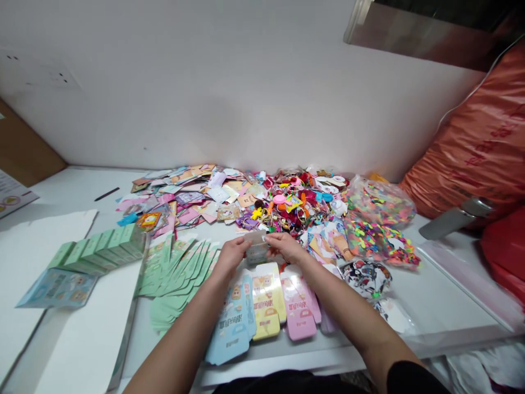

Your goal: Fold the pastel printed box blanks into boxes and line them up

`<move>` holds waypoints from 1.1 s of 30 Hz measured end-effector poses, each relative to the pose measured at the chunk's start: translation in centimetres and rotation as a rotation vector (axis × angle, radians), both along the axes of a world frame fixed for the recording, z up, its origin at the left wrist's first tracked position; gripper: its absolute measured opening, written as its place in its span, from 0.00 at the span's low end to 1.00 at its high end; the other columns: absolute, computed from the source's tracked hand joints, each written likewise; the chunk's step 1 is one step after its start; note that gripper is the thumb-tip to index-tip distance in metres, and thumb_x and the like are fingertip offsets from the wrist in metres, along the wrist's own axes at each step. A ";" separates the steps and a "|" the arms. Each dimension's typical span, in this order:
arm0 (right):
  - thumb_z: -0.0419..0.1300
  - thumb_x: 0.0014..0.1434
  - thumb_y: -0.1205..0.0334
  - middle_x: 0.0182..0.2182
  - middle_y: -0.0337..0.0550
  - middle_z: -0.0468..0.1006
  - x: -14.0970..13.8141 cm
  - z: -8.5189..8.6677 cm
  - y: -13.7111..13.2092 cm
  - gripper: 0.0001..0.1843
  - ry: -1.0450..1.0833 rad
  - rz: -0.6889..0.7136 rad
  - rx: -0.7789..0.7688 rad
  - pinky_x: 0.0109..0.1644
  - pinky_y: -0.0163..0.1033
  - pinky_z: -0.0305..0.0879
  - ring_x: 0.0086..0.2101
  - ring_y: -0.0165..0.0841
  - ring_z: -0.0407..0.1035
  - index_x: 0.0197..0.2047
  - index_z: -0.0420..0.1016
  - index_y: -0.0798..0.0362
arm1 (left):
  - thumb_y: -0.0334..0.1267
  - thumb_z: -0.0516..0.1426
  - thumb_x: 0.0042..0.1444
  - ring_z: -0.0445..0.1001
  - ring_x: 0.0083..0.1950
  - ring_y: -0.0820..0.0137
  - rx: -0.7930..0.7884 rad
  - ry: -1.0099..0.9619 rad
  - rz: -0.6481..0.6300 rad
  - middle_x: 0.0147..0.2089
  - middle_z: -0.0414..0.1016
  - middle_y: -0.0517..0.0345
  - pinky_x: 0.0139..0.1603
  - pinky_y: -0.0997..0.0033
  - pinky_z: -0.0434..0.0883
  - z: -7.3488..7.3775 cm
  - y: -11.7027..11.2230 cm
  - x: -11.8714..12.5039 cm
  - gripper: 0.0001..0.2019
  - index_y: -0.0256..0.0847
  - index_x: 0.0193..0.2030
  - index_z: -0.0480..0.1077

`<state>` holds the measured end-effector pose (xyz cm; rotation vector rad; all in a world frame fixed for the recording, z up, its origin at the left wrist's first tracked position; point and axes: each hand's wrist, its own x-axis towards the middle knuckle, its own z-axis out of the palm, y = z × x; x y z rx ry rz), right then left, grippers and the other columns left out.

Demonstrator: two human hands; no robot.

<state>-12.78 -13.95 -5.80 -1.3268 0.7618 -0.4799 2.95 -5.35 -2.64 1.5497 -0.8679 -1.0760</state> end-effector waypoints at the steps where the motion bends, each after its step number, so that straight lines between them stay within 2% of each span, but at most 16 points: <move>1: 0.60 0.54 0.49 0.20 0.36 0.71 0.1 0.2 0.1 0.20 0.041 -0.011 -0.107 0.25 0.31 0.61 0.20 0.26 0.65 0.38 0.75 0.59 | 0.44 0.59 0.42 0.69 0.26 0.72 -0.022 -0.036 0.014 0.29 0.76 0.55 0.29 0.72 0.65 -0.2 0.0 -0.1 0.19 0.33 0.39 0.76; 4: 0.55 0.58 0.57 0.25 0.38 0.75 0.3 1.0 0.4 0.15 0.137 -0.046 -0.489 0.31 0.32 0.64 0.23 0.27 0.67 0.43 0.76 0.57 | 0.45 0.58 0.46 0.74 0.42 0.64 -0.089 -0.171 0.083 0.43 0.78 0.50 0.46 0.64 0.69 -0.7 0.3 -0.2 0.21 0.36 0.45 0.75; 6: 0.53 0.60 0.58 0.34 0.42 0.78 0.2 1.3 0.7 0.17 0.165 -0.043 -0.690 0.40 0.36 0.66 0.32 0.30 0.71 0.48 0.76 0.55 | 0.45 0.57 0.48 0.72 0.49 0.62 -0.131 -0.257 0.086 0.46 0.77 0.51 0.55 0.62 0.65 -0.7 0.8 -0.1 0.18 0.38 0.43 0.76; 8: 0.53 0.61 0.57 0.42 0.46 0.78 -0.1 1.5 0.9 0.17 0.167 -0.020 -0.802 0.49 0.39 0.64 0.41 0.34 0.71 0.48 0.77 0.54 | 0.45 0.57 0.48 0.71 0.52 0.62 -0.167 -0.317 0.035 0.47 0.78 0.53 0.58 0.63 0.62 -0.5 1.2 0.1 0.14 0.41 0.39 0.77; 10: 0.53 0.62 0.55 0.43 0.47 0.78 -0.4 1.5 1.0 0.17 0.170 -0.001 -0.832 0.51 0.39 0.63 0.44 0.35 0.71 0.45 0.78 0.53 | 0.46 0.57 0.49 0.72 0.51 0.62 -0.173 -0.369 -0.039 0.46 0.78 0.55 0.57 0.64 0.63 -0.3 1.4 0.5 0.14 0.43 0.38 0.78; 13: 0.55 0.61 0.55 0.41 0.46 0.79 -0.7 1.4 1.1 0.16 0.176 0.006 -0.798 0.47 0.39 0.65 0.41 0.35 0.72 0.46 0.78 0.53 | 0.48 0.56 0.50 0.75 0.44 0.63 -0.140 -0.415 -0.104 0.43 0.79 0.54 0.49 0.65 0.68 -0.4 1.2 1.0 0.17 0.42 0.41 0.77; 18: 0.57 0.59 0.61 0.40 0.45 0.80 -0.7 1.5 1.2 0.14 0.174 -0.007 -0.795 0.46 0.38 0.65 0.39 0.35 0.73 0.46 0.78 0.53 | 0.47 0.58 0.46 0.76 0.35 0.63 -0.100 -0.414 -0.073 0.34 0.80 0.55 0.38 0.67 0.71 -1.1 0.8 1.1 0.17 0.38 0.39 0.77; 22: 0.57 0.58 0.62 0.36 0.43 0.80 -1.1 1.7 1.4 0.13 0.184 -0.003 -0.764 0.40 0.35 0.66 0.34 0.33 0.73 0.43 0.79 0.53 | 0.46 0.58 0.47 0.76 0.38 0.63 -0.121 -0.450 -0.062 0.35 0.81 0.55 0.42 0.65 0.71 -0.8 1.2 0.6 0.14 0.41 0.36 0.78; 25: 0.58 0.58 0.62 0.36 0.44 0.80 -1.6 2.0 1.2 0.12 0.208 0.035 -0.812 0.40 0.35 0.66 0.36 0.33 0.73 0.42 0.80 0.53 | 0.43 0.58 0.47 0.76 0.43 0.63 -0.151 -0.472 -0.085 0.38 0.81 0.57 0.48 0.64 0.69 -0.5 1.6 0.2 0.11 0.44 0.35 0.78; 30: 0.58 0.58 0.65 0.37 0.45 0.80 -2.4 2.8 0.7 0.10 0.291 0.120 -0.908 0.41 0.33 0.65 0.38 0.33 0.73 0.41 0.80 0.54 | 0.45 0.57 0.49 0.77 0.40 0.63 -0.154 -0.508 -0.033 0.37 0.80 0.54 0.45 0.64 0.71 -1.0 2.1 -0.4 0.13 0.40 0.36 0.77; 33: 0.57 0.59 0.66 0.37 0.44 0.80 -2.8 3.2 0.8 0.10 0.348 0.164 -0.956 0.40 0.32 0.64 0.37 0.32 0.73 0.41 0.79 0.54 | 0.43 0.56 0.50 0.77 0.42 0.64 -0.170 -0.546 -0.047 0.38 0.80 0.55 0.47 0.64 0.70 -1.4 2.1 -0.7 0.12 0.41 0.37 0.77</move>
